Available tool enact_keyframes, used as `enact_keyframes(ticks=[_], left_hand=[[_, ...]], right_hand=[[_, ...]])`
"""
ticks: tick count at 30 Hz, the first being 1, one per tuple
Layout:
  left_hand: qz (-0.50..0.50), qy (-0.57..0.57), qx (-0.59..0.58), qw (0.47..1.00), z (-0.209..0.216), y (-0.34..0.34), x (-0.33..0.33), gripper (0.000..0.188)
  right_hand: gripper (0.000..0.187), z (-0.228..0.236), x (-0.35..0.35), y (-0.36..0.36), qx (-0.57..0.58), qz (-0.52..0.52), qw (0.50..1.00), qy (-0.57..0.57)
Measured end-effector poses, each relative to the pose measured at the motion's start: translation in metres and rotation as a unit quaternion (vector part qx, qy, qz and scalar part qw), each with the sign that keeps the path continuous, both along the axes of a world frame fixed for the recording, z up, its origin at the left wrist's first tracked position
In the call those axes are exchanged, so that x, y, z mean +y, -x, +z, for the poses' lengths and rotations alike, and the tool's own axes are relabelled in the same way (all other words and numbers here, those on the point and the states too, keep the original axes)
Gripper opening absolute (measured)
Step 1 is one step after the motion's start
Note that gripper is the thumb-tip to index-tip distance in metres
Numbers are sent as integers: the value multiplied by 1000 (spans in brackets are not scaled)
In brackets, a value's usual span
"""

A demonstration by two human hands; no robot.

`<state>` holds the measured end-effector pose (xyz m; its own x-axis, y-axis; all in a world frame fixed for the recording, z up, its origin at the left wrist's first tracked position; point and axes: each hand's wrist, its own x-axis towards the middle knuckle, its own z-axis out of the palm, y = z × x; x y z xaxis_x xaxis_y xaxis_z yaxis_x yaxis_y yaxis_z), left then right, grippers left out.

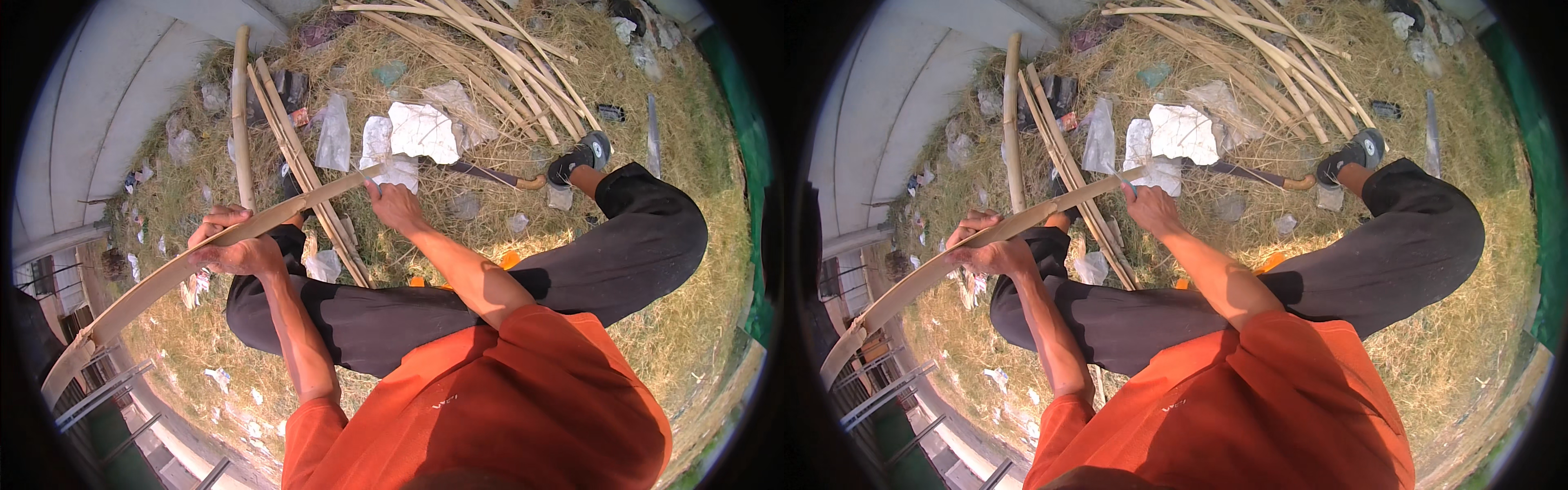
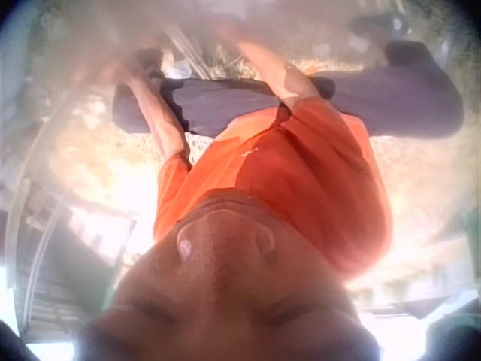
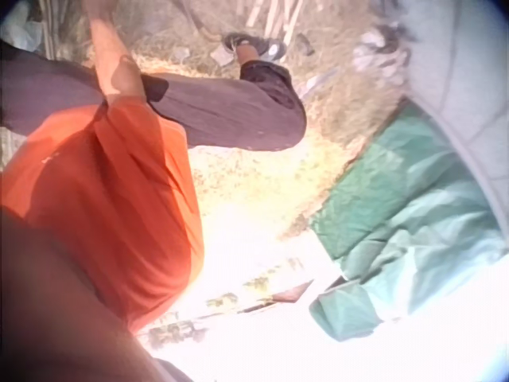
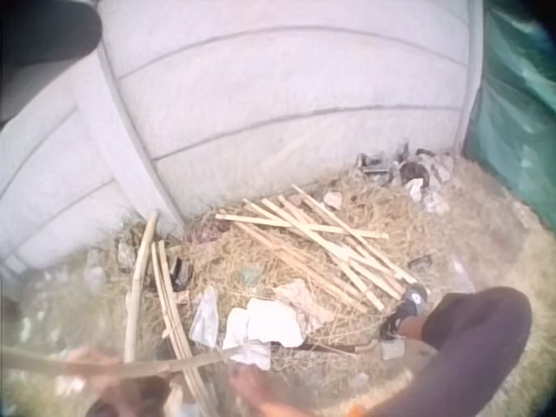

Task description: The person sits on the ground and uses a small knife to shave and smooth thin bamboo strips. They hold the strips in one hand and carefully scrape the surface with the knife in the other, occasionally rotating the strips to work on different sides.

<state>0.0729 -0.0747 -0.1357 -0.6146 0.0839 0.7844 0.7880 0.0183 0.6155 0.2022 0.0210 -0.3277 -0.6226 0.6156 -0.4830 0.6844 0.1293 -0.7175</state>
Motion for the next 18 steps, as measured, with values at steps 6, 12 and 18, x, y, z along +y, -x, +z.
enact_keyframes(ticks=[6, 12, 18], left_hand=[[-55, 20, 13, 998, -1, -3, -3, 59], [-109, -14, 5, 994, -2, -2, 3, 60], [-84, -5, 4, 996, 1, -7, -4, 61]], right_hand=[[73, -29, 18, -16, -53, 18, 998, 25], [71, -58, 21, -13, -77, 21, 996, -32], [70, -92, 29, -18, -109, 40, 991, -64]])
